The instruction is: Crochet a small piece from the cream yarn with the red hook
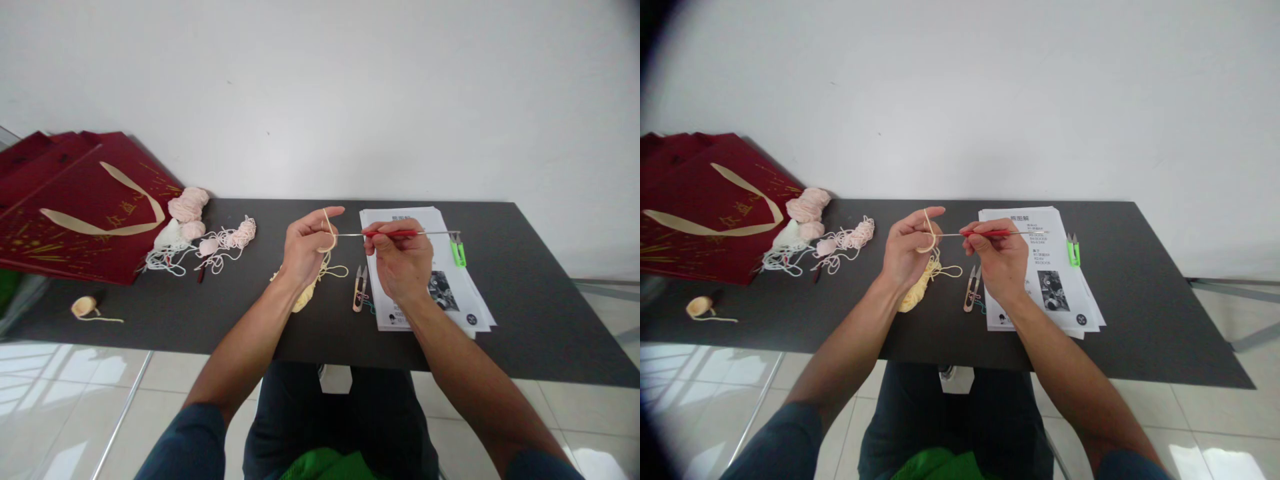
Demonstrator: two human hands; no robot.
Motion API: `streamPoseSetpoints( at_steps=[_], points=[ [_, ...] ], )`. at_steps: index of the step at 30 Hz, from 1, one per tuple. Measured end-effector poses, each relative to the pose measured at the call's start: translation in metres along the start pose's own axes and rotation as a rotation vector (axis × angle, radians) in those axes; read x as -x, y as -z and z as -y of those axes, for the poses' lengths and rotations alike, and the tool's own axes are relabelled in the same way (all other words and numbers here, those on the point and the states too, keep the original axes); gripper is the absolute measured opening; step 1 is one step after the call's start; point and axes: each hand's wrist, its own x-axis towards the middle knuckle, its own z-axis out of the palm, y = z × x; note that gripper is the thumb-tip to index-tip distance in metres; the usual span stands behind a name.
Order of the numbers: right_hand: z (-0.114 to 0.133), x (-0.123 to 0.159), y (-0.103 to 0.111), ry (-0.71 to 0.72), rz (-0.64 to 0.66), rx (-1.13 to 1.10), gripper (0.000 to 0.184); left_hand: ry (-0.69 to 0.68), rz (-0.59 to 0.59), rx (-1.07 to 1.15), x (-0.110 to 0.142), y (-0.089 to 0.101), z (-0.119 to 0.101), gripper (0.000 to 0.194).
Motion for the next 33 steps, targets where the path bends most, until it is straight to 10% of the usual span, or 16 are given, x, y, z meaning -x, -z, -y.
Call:
streamPoseSetpoints(
  at_steps=[17, 24, 33],
  points=[
    [0.005, -0.003, -0.002, -0.2, 0.01, -0.194, 0.022, 0.131, 0.124, 0.168, -0.004, 0.005, -0.003, 0.027],
    [-0.004, 0.002, -0.007, -0.415, -0.097, -0.321, 0.024, -0.004, 0.038, -0.111, 0.002, 0.001, 0.011, 0.021],
    [-0.01, 0.01, -0.015, -0.322, -0.152, -0.252, 0.013, -0.031, -0.06, -0.133, 0.002, -0.004, 0.021, 0.021]
  ],
)
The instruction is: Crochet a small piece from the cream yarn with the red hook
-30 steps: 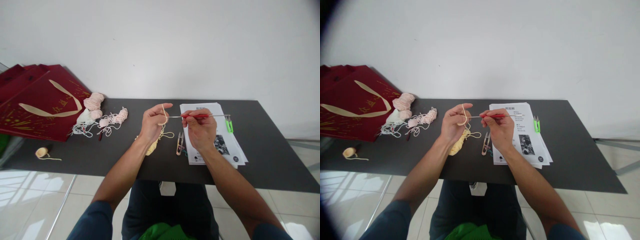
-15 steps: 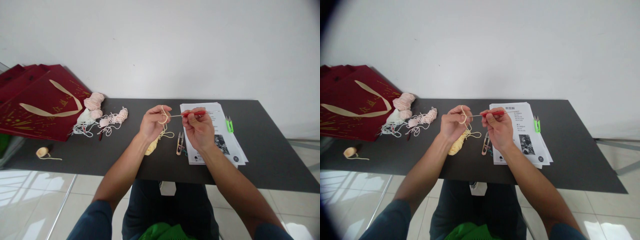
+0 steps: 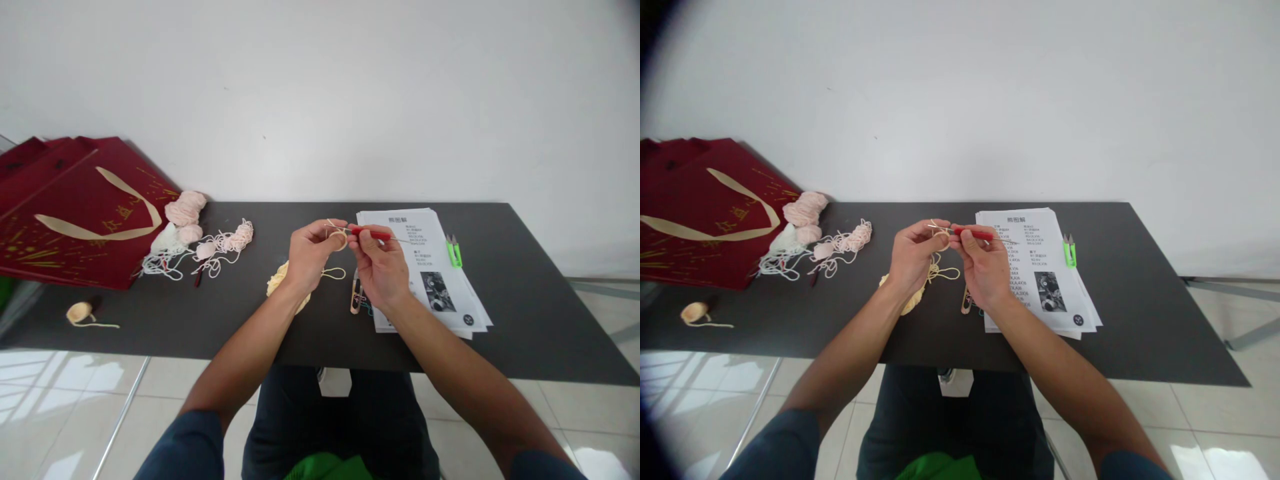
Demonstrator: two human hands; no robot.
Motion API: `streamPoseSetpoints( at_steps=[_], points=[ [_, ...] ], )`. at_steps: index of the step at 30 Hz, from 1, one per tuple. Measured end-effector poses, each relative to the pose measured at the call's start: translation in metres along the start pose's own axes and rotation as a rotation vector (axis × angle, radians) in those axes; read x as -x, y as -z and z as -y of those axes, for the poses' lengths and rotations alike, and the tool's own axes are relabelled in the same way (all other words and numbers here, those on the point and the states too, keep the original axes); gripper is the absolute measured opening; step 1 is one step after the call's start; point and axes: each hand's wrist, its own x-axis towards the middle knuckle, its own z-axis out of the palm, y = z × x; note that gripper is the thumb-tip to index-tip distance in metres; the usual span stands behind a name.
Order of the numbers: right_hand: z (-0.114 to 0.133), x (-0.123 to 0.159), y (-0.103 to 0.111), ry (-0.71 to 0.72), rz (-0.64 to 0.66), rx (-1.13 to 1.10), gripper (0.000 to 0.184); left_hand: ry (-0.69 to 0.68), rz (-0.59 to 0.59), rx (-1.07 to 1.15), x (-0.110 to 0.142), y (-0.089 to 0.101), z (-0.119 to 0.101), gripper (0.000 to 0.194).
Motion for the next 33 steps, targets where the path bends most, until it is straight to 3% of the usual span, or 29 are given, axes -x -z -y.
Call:
streamPoseSetpoints(
  at_steps=[3, 7, 22, 33],
  points=[
    [-0.002, 0.0, 0.001, -0.007, -0.011, 0.031, 0.013, -0.005, -0.028, 0.008, 0.0, 0.0, 0.001, 0.044],
    [-0.003, 0.0, 0.001, -0.007, -0.013, 0.042, 0.015, -0.024, -0.055, 0.012, 0.001, -0.002, 0.001, 0.055],
    [0.006, -0.003, 0.0, 0.153, -0.025, 0.118, 0.024, -0.102, -0.109, -0.082, 0.004, -0.005, -0.002, 0.046],
    [0.008, -0.005, 0.007, 0.293, 0.003, 0.191, 0.019, -0.151, -0.157, -0.135, 0.006, -0.005, -0.005, 0.04]
  ],
)
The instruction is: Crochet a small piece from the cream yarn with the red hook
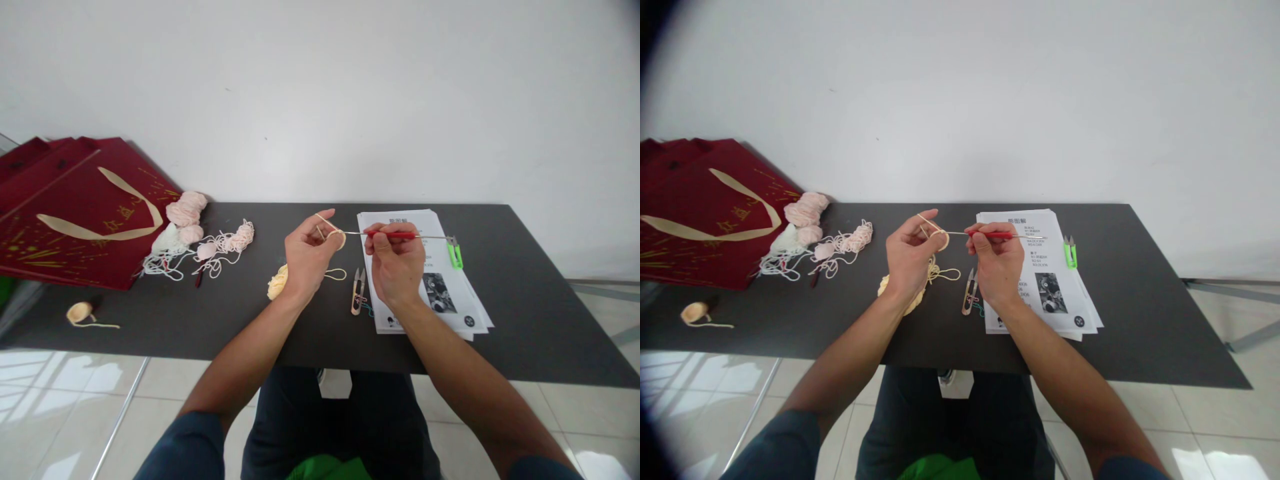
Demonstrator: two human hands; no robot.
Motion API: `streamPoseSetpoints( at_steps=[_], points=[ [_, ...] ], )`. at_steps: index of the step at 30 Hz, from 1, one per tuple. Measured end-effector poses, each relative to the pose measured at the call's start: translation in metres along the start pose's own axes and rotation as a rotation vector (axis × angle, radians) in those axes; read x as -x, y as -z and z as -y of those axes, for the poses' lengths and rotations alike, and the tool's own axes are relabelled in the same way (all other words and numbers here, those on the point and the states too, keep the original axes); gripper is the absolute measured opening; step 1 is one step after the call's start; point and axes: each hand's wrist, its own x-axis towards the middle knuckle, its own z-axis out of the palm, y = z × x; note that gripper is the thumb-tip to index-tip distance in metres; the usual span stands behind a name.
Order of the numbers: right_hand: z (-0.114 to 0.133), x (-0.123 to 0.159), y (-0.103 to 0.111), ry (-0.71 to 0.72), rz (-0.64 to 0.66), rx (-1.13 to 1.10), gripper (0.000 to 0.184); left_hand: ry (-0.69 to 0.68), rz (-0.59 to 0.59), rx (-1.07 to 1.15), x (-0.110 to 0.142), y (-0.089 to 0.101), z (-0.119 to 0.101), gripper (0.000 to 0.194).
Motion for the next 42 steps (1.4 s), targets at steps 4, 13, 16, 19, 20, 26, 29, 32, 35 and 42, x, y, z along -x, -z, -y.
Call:
streamPoseSetpoints(
  at_steps=[4, 13, 16, 19, 20, 26, 29, 32, 35, 42],
  points=[
    [0.0, 0.001, 0.001, 0.013, -0.011, 0.046, 0.019, 0.007, -0.012, -0.005, 0.001, -0.001, -0.002, 0.038],
    [-0.002, 0.006, -0.002, 0.089, -0.025, 0.094, 0.016, -0.021, -0.067, -0.047, 0.005, -0.002, -0.004, 0.033],
    [-0.004, 0.009, -0.004, 0.114, -0.038, 0.116, 0.014, -0.046, -0.083, -0.052, 0.006, -0.002, -0.003, 0.032],
    [-0.006, 0.013, -0.007, 0.133, -0.051, 0.129, 0.011, -0.092, -0.117, -0.091, 0.007, -0.002, 0.0, 0.029],
    [-0.006, 0.015, -0.008, 0.146, -0.058, 0.132, 0.012, -0.111, -0.131, -0.107, 0.007, -0.002, 0.001, 0.027],
    [-0.005, 0.028, -0.003, 0.283, 0.056, 0.364, 0.017, -0.111, -0.193, -0.125, 0.006, -0.002, 0.001, 0.025],
    [-0.006, 0.03, 0.003, 0.38, 0.158, 0.491, 0.025, -0.057, -0.189, -0.023, 0.003, -0.003, 0.0, 0.031],
    [-0.009, 0.028, 0.006, 0.418, 0.196, 0.523, 0.029, -0.005, -0.183, 0.102, 0.0, -0.003, 0.0, 0.034],
    [-0.011, 0.025, 0.007, 0.418, 0.212, 0.536, 0.035, 0.089, -0.12, 0.223, -0.002, -0.003, -0.002, 0.039],
    [-0.011, 0.022, 0.004, 0.329, 0.16, 0.442, 0.026, 0.287, 0.05, 0.413, -0.007, 0.002, -0.007, 0.045]
  ],
)
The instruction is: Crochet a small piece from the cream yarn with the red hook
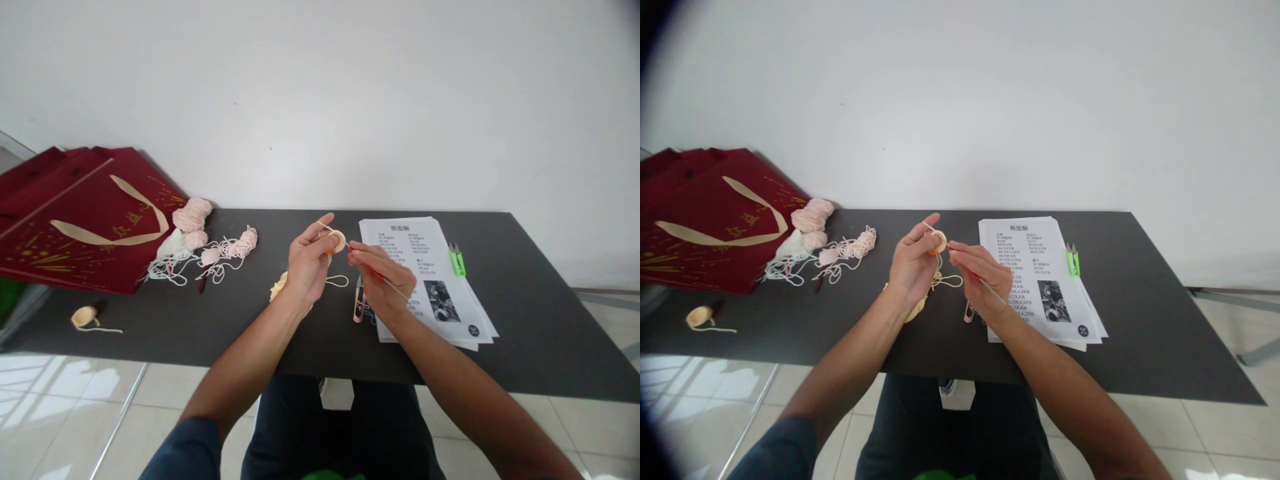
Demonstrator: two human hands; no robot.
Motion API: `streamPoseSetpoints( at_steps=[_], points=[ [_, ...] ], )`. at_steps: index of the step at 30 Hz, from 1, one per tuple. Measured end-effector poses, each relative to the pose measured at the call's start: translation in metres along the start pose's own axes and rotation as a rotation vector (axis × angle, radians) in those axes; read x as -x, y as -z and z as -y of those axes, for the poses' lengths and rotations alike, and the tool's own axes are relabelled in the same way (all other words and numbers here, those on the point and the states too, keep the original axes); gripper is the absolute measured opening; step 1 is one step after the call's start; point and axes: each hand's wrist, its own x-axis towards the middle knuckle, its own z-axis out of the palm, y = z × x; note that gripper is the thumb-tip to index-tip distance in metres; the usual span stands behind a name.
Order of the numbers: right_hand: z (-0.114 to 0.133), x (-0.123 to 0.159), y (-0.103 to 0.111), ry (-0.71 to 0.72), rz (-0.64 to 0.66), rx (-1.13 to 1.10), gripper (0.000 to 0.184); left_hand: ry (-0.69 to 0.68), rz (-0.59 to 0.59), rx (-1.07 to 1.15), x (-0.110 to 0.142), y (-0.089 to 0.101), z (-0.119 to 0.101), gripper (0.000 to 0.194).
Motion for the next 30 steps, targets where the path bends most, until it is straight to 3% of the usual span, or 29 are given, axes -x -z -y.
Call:
streamPoseSetpoints(
  at_steps=[6, 10, 13, 17, 21, 26, 30],
  points=[
    [0.001, -0.011, -0.002, -0.214, -0.082, -0.269, 0.015, 0.047, 0.011, -0.022, -0.002, 0.002, -0.001, 0.05],
    [-0.002, -0.022, 0.003, -0.277, -0.04, -0.392, 0.01, 0.022, 0.024, -0.113, -0.001, 0.001, 0.0, 0.052],
    [-0.003, -0.027, 0.009, -0.221, -0.019, -0.349, 0.014, -0.029, 0.019, -0.194, -0.001, 0.002, 0.001, 0.052],
    [0.001, -0.026, 0.012, -0.034, -0.013, -0.164, 0.015, -0.104, -0.057, -0.334, 0.0, 0.004, 0.004, 0.05],
    [0.008, -0.019, 0.01, 0.105, 0.002, -0.001, 0.017, -0.256, -0.09, -0.487, 0.002, 0.006, 0.007, 0.047],
    [0.015, -0.02, 0.01, -0.123, -0.085, -0.09, 0.013, -0.425, -0.057, -0.557, 0.003, 0.006, 0.008, 0.041],
    [0.012, -0.026, 0.013, -0.216, -0.082, -0.269, 0.017, -0.388, 0.005, -0.495, 0.0, 0.007, 0.008, 0.039]
  ],
)
